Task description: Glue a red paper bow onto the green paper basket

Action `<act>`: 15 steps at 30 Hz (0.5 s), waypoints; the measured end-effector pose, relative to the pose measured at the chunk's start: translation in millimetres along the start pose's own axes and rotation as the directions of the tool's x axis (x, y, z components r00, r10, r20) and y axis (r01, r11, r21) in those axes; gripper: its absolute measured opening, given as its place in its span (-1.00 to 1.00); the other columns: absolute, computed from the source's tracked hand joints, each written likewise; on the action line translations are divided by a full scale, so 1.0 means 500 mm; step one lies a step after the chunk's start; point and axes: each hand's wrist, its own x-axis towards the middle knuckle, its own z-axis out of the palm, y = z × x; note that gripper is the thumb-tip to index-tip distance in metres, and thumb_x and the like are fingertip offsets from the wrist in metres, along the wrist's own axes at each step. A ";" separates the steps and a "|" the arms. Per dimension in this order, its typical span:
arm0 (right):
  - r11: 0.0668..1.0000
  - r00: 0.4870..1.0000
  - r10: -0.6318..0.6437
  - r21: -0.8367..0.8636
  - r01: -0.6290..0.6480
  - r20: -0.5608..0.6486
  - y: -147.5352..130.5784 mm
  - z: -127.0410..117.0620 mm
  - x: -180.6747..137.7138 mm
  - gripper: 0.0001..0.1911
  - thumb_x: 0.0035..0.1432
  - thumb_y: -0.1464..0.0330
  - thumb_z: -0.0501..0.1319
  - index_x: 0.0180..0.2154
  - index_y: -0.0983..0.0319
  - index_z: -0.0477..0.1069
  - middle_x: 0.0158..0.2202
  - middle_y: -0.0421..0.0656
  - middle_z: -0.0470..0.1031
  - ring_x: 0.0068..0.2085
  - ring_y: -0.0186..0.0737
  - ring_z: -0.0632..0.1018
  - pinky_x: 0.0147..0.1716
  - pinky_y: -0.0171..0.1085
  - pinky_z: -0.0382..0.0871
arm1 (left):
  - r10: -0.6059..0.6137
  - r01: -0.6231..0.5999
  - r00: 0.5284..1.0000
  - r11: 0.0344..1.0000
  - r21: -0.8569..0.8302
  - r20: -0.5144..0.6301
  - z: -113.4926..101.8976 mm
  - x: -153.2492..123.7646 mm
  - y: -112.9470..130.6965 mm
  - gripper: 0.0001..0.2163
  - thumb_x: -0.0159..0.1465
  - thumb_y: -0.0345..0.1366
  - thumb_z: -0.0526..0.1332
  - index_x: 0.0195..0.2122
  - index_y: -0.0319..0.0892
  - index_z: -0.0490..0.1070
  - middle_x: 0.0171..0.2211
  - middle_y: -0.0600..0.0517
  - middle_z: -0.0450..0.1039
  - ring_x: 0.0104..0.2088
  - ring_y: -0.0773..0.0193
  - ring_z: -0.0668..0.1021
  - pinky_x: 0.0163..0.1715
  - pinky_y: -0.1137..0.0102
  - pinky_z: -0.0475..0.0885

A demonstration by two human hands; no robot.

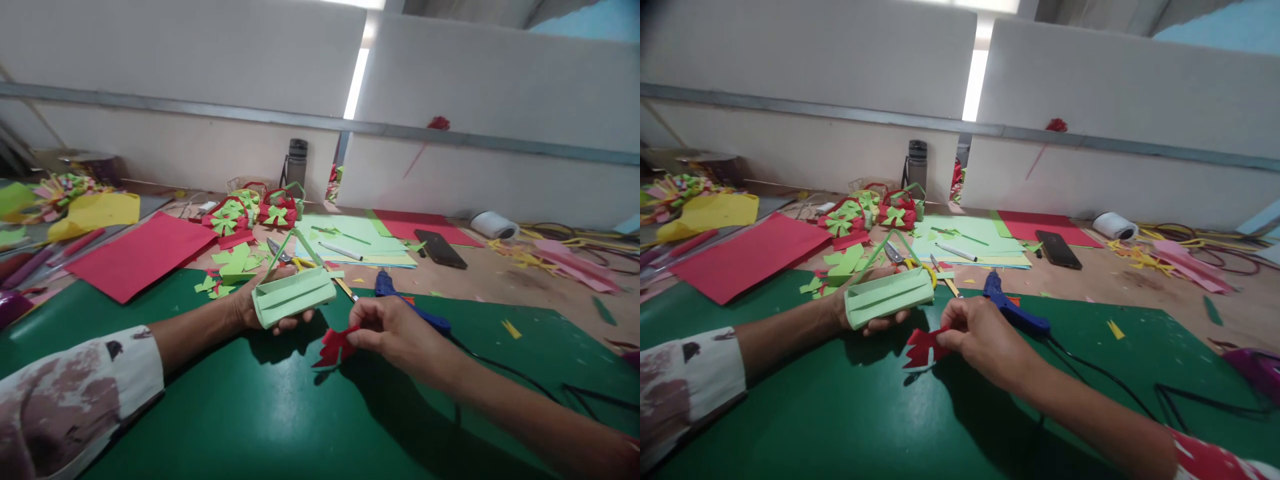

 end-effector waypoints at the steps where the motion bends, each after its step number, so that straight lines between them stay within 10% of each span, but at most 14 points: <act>1: 0.999 0.999 -0.024 0.045 0.025 -0.028 -0.011 -0.008 -0.005 -0.92 -0.04 0.48 0.17 -0.53 0.24 0.32 -0.60 -0.32 0.35 -0.55 -0.41 0.35 -0.58 -0.42 0.15 | -0.011 0.011 1.000 1.000 -0.003 0.001 0.002 0.001 -0.001 -0.44 0.28 0.05 -0.10 0.08 -0.35 0.20 -0.27 -0.21 0.51 -0.51 0.16 0.56 -0.61 0.35 0.46; 15: 0.975 0.961 -0.203 0.050 0.216 -0.186 -0.057 0.008 0.015 -0.88 0.03 0.45 0.20 -0.53 0.23 0.42 -0.62 -0.33 0.37 -0.57 -0.43 0.35 -0.59 -0.43 0.19 | -0.114 0.115 0.986 0.993 0.001 -0.125 0.030 0.014 -0.033 -0.47 0.23 0.05 0.04 -0.09 -0.40 0.38 -0.35 -0.22 0.55 -0.51 0.15 0.59 -0.63 0.35 0.50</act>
